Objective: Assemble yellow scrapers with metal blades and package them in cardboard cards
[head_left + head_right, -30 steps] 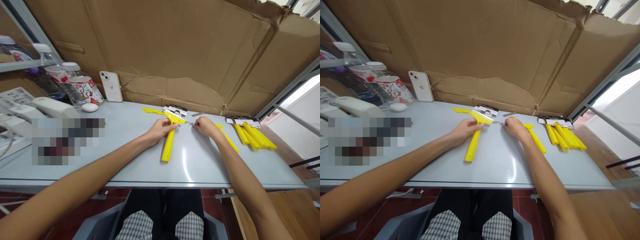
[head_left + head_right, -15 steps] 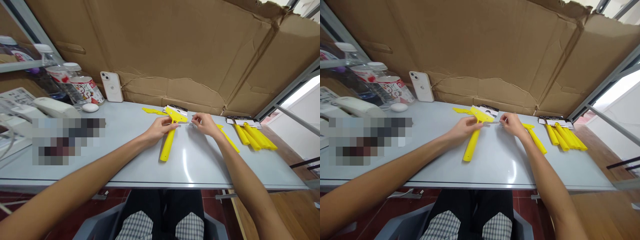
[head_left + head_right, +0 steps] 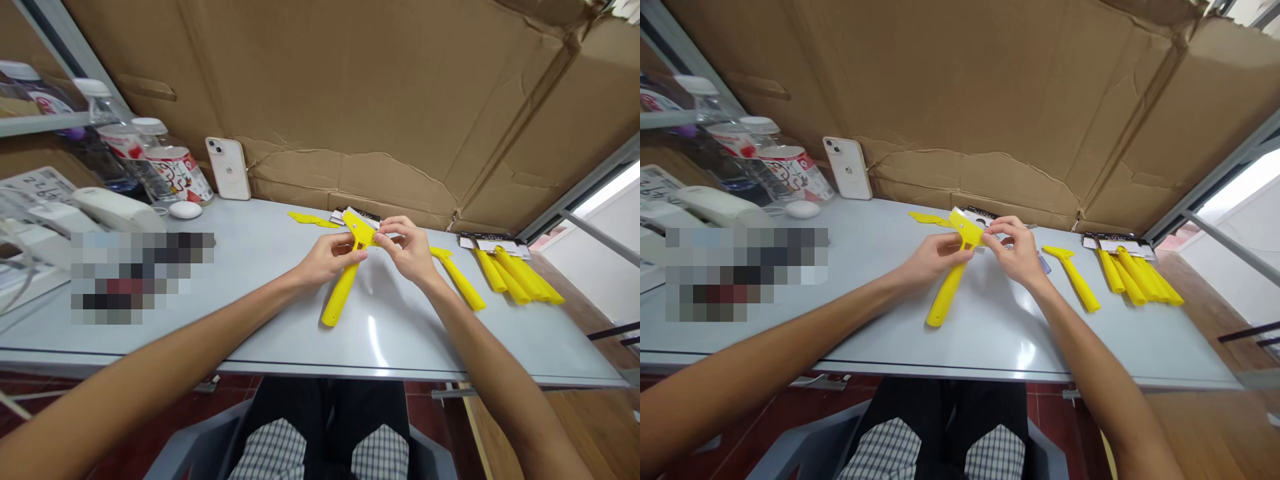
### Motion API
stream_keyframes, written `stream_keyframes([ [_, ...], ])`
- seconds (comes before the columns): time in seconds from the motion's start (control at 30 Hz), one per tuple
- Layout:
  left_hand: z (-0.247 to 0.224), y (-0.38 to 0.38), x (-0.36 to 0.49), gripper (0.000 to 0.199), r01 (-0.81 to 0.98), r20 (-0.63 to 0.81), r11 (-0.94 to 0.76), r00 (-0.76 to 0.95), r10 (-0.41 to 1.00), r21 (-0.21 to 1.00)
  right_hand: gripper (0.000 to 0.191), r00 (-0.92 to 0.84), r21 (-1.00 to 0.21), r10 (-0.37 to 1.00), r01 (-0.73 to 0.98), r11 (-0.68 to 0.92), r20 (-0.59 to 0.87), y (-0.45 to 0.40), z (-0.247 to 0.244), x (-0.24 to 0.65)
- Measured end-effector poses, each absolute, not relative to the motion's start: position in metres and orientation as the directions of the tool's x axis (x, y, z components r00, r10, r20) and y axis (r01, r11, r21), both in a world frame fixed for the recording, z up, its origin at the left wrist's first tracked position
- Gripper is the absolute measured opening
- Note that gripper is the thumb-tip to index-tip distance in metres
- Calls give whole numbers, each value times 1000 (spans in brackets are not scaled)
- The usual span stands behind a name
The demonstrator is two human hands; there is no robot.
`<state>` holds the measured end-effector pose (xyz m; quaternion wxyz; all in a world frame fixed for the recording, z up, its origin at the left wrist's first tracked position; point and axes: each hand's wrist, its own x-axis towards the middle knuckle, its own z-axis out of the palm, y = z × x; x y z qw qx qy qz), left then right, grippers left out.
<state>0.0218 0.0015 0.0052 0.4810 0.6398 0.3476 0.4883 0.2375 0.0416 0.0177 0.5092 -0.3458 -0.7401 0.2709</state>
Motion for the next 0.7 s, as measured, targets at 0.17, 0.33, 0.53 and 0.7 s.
stream_keyframes([
  [0.17, 7, -2, 23, 36, -57, 306, -302, 273, 912, 952, 14, -259, -787, 816, 232, 572, 517, 41, 17, 237],
  [0.33, 5, -1, 23, 36, -73, 290, -280, 270, 918, 957, 24, -267, -885, 878, 138, 444, 398, 38, 18, 234],
  [0.53, 5, 0, 22, 39, -46, 241, -237, 265, 934, 970, 42, -269, -952, 919, 28, 306, 288, 37, 18, 231],
  [0.7, 4, 2, 23, 38, -36, 247, -246, 268, 931, 969, 50, -249, -952, 923, 9, 306, 295, 37, 16, 228],
])
